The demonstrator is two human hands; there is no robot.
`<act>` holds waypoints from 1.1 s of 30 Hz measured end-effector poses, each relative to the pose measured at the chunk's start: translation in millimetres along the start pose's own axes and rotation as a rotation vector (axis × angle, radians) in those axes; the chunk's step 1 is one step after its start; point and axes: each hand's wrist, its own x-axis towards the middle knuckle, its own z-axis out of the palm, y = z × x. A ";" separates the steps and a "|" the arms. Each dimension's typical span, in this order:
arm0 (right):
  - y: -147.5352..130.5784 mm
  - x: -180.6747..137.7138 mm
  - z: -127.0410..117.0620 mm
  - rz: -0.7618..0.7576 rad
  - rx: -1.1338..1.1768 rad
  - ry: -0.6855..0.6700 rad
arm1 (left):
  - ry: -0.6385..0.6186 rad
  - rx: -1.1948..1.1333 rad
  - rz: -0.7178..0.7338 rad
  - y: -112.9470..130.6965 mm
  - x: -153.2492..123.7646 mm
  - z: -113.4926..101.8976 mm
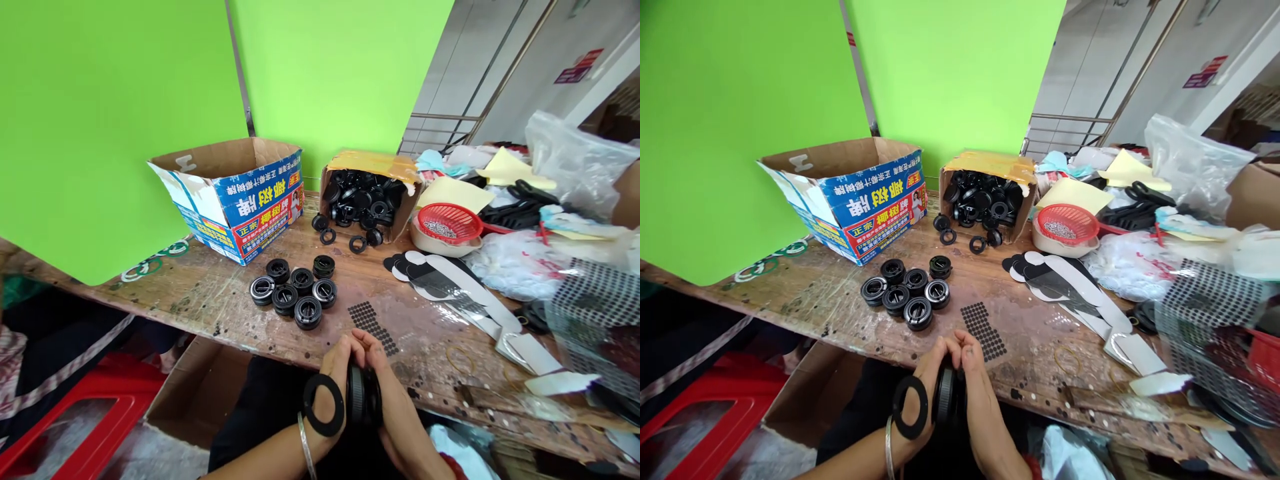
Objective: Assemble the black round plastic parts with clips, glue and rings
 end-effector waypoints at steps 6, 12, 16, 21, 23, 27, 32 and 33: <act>-9.8 -2.6 13.6 0.303 0.293 -0.075 | 0.067 0.116 0.357 17.2 16.4 -5.6; -26.6 24.9 -8.6 -0.071 -0.154 0.005 | -0.004 0.152 0.164 5.0 20.0 -11.9; -41.5 37.9 -12.0 -0.183 -0.480 0.162 | -0.240 -0.142 -0.045 -2.0 20.3 -8.2; -47.9 43.1 -7.8 -0.315 -0.639 0.103 | -0.199 -0.053 0.006 7.8 18.8 -12.1; -46.5 46.3 -5.3 -0.418 -0.703 0.102 | -0.180 -0.004 0.042 9.9 17.9 -13.7; -40.7 61.8 2.4 -0.499 -0.779 0.056 | -0.167 -0.072 -0.011 -3.8 24.6 -13.6; -47.5 121.4 5.2 -0.379 -0.755 0.053 | -0.064 -0.022 0.024 -15.9 47.5 -26.8; -51.4 138.5 3.7 -0.368 -0.779 0.082 | -0.017 0.067 0.080 -13.1 51.7 -32.4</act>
